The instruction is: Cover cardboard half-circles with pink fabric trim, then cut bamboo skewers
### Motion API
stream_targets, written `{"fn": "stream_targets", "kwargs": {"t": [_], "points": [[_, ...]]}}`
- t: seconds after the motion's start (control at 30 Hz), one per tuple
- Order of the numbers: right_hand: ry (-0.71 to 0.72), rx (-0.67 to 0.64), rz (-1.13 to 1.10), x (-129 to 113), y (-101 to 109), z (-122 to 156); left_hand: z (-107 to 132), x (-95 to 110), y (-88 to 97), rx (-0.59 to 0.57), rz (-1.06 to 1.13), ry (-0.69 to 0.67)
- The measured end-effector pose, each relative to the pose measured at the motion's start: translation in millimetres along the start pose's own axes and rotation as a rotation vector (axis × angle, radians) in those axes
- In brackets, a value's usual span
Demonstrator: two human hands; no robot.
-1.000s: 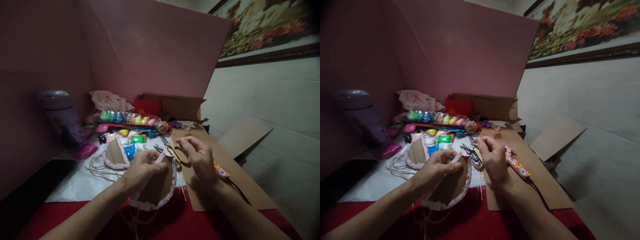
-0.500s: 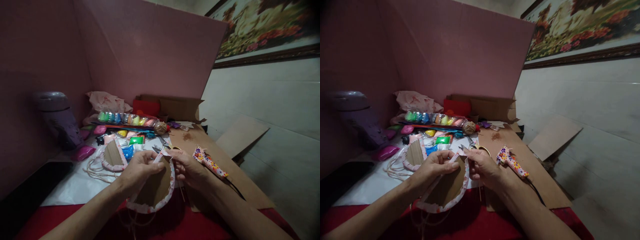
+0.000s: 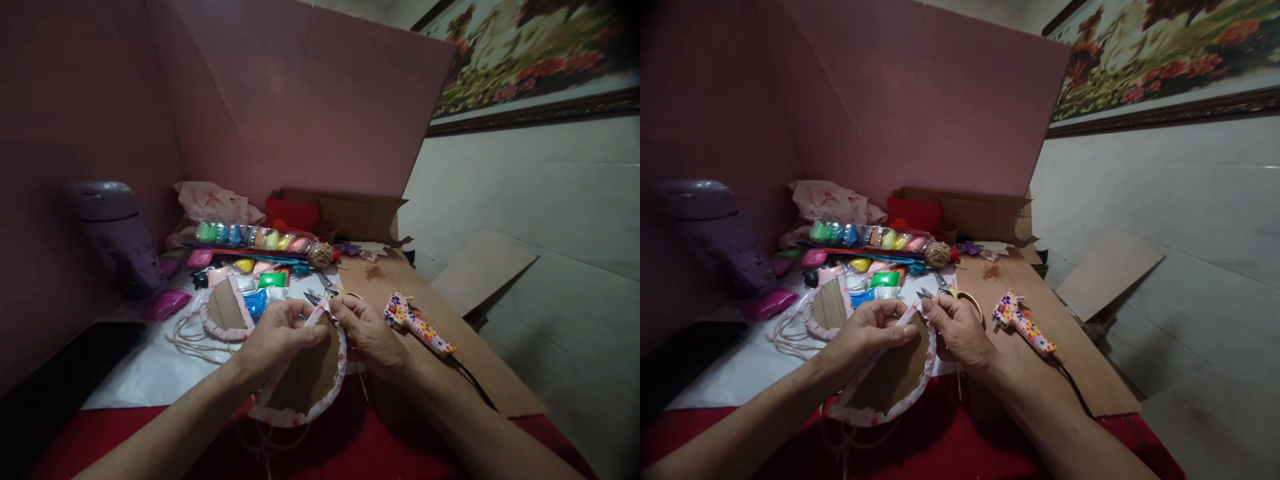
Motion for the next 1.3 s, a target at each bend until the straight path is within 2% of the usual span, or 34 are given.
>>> {"fn": "stream_targets", "kwargs": {"t": [0.23, 0.37, 0.47, 0.53, 0.63, 0.73, 0.8, 0.9, 0.97, 1.17, 1.3], "points": [[0.188, 0.128, 0.462, -6, 1, 4, 0, -1, 0.1, 0.007, -0.087, -0.033], [0.291, 0.237, 0.896, -13, -3, 11, -2, -8, 3.3, -0.023, -0.141, -0.07], [0.387, 0.283, 1.204, -14, -7, 14, -4, -14, 8.2, 0.02, -0.215, -0.071], [0.445, 0.278, 1.295, -13, -10, 15, -5, -14, 10.3, 0.054, -0.239, -0.069], [0.471, 0.282, 1.212, -14, -9, 15, -6, -12, 8.7, 0.043, -0.232, -0.051], [0.373, 0.292, 0.919, -15, -2, 13, -5, -8, 5.9, 0.013, -0.211, -0.032], [0.304, 0.255, 0.744, -13, 0, 9, -4, -8, 5.2, -0.004, -0.212, -0.037], [0.294, 0.194, 0.645, -9, 0, 5, -4, -10, 5.5, -0.028, -0.234, -0.055], [0.331, 0.2, 0.688, -8, -1, 6, -4, -11, 6.0, -0.035, -0.251, -0.069], [0.452, 0.214, 1.016, -12, -10, 15, -2, -11, 4.8, -0.013, -0.337, -0.074], [0.463, 0.188, 1.061, -15, -15, 18, -3, -8, 3.6, -0.013, -0.333, -0.081]]}}
Point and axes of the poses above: each hand's wrist, its own z-axis away from the middle knuckle, its own y-axis out of the back of the hand, x = y × z, the point moved 4 cm from there along -z, towards the middle knuckle, and after that the axes turned 12 degrees about -x, right-handed, at the moved point
